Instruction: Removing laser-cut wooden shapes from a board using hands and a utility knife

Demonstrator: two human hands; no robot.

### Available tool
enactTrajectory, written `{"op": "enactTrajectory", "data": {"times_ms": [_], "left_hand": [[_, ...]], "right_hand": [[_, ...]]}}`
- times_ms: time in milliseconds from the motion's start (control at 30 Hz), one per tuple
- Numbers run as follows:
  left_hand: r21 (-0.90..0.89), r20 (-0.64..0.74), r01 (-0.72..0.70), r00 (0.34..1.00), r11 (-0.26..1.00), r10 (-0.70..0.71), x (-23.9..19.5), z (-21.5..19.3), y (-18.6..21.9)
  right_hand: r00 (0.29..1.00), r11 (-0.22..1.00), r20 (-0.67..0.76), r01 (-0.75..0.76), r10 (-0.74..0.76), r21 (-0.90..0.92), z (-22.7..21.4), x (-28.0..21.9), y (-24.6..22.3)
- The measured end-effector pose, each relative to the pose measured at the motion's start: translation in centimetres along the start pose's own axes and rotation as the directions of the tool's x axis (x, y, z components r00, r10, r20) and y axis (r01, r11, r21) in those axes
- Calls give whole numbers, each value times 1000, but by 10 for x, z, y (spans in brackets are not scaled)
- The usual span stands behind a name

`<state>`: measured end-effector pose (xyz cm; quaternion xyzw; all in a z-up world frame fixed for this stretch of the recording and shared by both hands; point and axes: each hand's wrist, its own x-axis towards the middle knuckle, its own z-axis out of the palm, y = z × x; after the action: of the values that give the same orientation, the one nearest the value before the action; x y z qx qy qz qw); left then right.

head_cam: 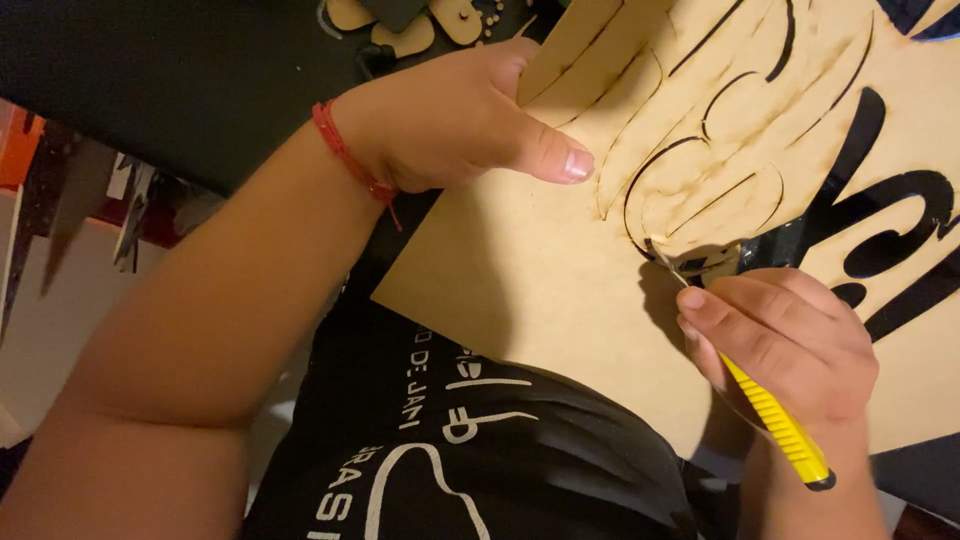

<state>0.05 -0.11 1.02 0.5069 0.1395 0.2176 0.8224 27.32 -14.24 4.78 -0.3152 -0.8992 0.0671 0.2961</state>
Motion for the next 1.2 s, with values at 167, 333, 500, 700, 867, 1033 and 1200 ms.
{"op": "enactTrajectory", "data": {"times_ms": [167, 333, 500, 700, 867, 1033, 1200], "left_hand": [[-2, 60, -68, 996, 998, 68, 1, -4, -4], [-52, 68, -57, 996, 997, 61, 3, -5, -8], [-37, 76, -48, 996, 998, 50, 4, -4, -5], [-133, 42, 39, 999, 990, -34, 4, -3, -3], [-113, -122, 271, 951, 956, -284, 8, 0, 0], [-143, -184, 362, 905, 921, -384, 8, 3, 4], [-168, -161, 327, 922, 930, -353, 8, -1, -1]], "right_hand": [[999, 999, 35, -30, 30, 26, -3, 2, 0], [997, 998, 42, -64, 63, 21, -7, 2, 0], [994, 995, 62, -96, 94, 16, -10, 1, 0], [980, 968, 37, -197, 194, 156, -17, -16, 6], [921, 957, -280, -224, 270, 183, -1, -28, 4], [727, 849, -451, -499, 518, 173, 26, -19, -24], [751, 843, -389, -506, 534, 180, 33, -12, -23]]}}
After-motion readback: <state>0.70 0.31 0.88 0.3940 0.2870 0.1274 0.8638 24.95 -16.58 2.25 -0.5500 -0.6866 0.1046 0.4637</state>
